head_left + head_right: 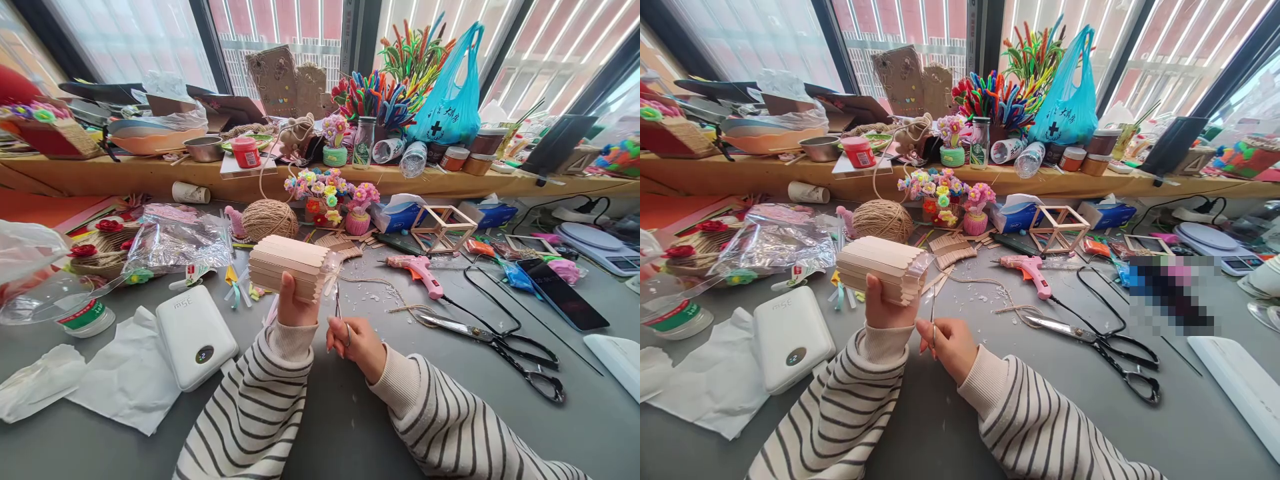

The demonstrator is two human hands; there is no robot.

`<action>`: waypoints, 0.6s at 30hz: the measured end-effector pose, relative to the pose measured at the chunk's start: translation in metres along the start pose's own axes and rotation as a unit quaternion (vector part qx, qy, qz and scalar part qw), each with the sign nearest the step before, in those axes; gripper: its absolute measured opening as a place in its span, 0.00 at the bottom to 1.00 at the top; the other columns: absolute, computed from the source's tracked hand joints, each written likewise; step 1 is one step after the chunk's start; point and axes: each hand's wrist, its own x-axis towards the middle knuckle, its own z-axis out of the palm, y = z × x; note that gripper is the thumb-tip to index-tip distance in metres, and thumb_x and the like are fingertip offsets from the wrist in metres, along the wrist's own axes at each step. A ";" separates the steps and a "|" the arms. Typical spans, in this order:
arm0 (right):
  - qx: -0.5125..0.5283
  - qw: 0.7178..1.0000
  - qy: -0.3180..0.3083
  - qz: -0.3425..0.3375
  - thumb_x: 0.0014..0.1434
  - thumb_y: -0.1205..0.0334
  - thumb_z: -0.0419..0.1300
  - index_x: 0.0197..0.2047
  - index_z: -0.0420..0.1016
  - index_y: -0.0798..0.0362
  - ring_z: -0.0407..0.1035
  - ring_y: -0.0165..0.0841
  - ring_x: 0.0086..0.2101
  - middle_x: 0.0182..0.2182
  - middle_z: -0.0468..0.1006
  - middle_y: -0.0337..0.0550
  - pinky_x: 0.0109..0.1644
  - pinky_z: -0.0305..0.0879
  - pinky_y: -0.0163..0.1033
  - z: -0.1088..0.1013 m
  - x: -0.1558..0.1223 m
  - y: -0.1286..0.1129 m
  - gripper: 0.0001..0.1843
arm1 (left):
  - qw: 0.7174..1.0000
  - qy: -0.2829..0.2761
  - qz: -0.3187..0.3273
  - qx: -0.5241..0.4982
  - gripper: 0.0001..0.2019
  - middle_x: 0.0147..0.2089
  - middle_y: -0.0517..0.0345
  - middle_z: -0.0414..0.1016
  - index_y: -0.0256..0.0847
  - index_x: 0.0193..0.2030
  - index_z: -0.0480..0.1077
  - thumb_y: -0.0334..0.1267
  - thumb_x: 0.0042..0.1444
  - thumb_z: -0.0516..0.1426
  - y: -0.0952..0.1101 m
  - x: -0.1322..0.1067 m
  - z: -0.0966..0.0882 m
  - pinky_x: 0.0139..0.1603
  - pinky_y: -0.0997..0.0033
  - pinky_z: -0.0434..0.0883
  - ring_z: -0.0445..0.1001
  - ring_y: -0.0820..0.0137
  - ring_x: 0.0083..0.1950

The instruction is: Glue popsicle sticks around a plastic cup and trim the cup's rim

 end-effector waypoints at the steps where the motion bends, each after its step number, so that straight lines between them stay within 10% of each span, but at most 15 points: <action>1: 0.007 1.000 0.002 0.003 0.46 0.32 0.49 0.15 0.67 0.55 0.48 0.20 0.13 0.09 0.56 0.32 0.17 0.42 0.31 0.000 0.000 0.000 0.33 | 1.000 -0.001 -0.002 0.001 0.17 0.39 0.65 0.78 0.50 0.38 0.74 0.51 0.40 0.62 0.000 0.000 0.000 0.45 0.68 0.71 0.73 0.66 0.46; 18: -0.055 0.998 0.023 -0.019 0.46 0.33 0.50 0.13 0.66 0.54 0.47 0.21 0.14 0.08 0.52 0.31 0.21 0.44 0.33 -0.006 -0.003 -0.003 0.32 | 0.999 0.036 -0.017 0.016 0.21 0.41 0.62 0.77 0.50 0.41 0.72 0.54 0.40 0.60 -0.001 0.000 -0.001 0.51 0.55 0.67 0.67 0.58 0.54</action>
